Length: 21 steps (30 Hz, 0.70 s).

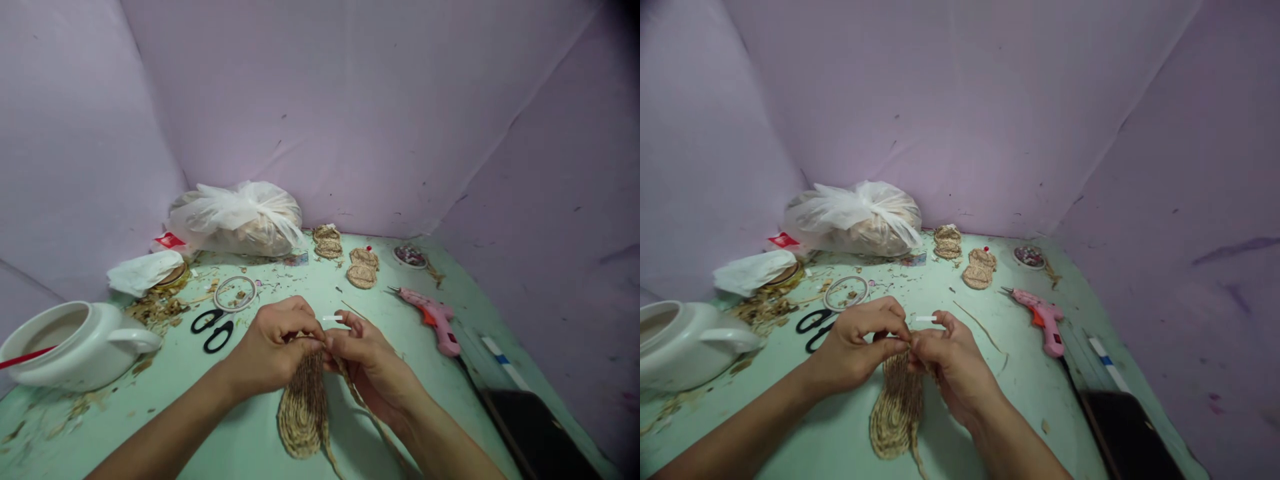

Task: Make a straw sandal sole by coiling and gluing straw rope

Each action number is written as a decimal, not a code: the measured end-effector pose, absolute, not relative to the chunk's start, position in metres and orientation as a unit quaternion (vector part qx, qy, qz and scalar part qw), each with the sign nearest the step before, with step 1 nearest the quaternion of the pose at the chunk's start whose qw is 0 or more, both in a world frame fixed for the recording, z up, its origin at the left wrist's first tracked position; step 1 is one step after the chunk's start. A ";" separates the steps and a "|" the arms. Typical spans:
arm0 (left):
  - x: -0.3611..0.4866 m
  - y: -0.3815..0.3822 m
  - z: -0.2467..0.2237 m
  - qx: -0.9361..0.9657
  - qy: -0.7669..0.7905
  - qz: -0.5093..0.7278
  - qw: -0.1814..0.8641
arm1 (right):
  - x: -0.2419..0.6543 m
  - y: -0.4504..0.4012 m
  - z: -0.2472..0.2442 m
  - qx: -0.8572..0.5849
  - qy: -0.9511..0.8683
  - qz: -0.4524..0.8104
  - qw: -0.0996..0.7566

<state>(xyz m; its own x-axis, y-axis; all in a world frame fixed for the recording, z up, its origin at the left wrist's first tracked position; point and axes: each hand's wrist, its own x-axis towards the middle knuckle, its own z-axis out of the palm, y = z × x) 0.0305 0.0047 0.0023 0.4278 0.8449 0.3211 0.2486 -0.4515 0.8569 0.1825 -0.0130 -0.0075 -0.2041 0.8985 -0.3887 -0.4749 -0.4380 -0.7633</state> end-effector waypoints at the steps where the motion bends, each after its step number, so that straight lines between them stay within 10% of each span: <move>1: 0.029 0.005 0.002 0.759 0.354 0.392 0.380 | 0.183 -0.013 -0.007 -0.418 -0.249 0.741 0.462; 11: 0.019 0.010 0.005 0.774 0.296 0.377 0.414 | 0.186 -0.015 -0.008 -0.385 -0.245 0.805 0.379; 21: 0.021 0.014 0.001 0.705 0.411 0.435 0.380 | 0.181 -0.010 -0.014 -0.437 -0.322 0.665 0.513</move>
<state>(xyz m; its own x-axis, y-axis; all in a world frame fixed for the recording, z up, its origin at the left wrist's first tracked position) 0.0211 0.0144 0.0013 0.2837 0.9108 0.2998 0.2496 -0.3720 0.8941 0.1809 -0.0097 -0.0136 -0.0905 0.9638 -0.2508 -0.4006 -0.2658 -0.8768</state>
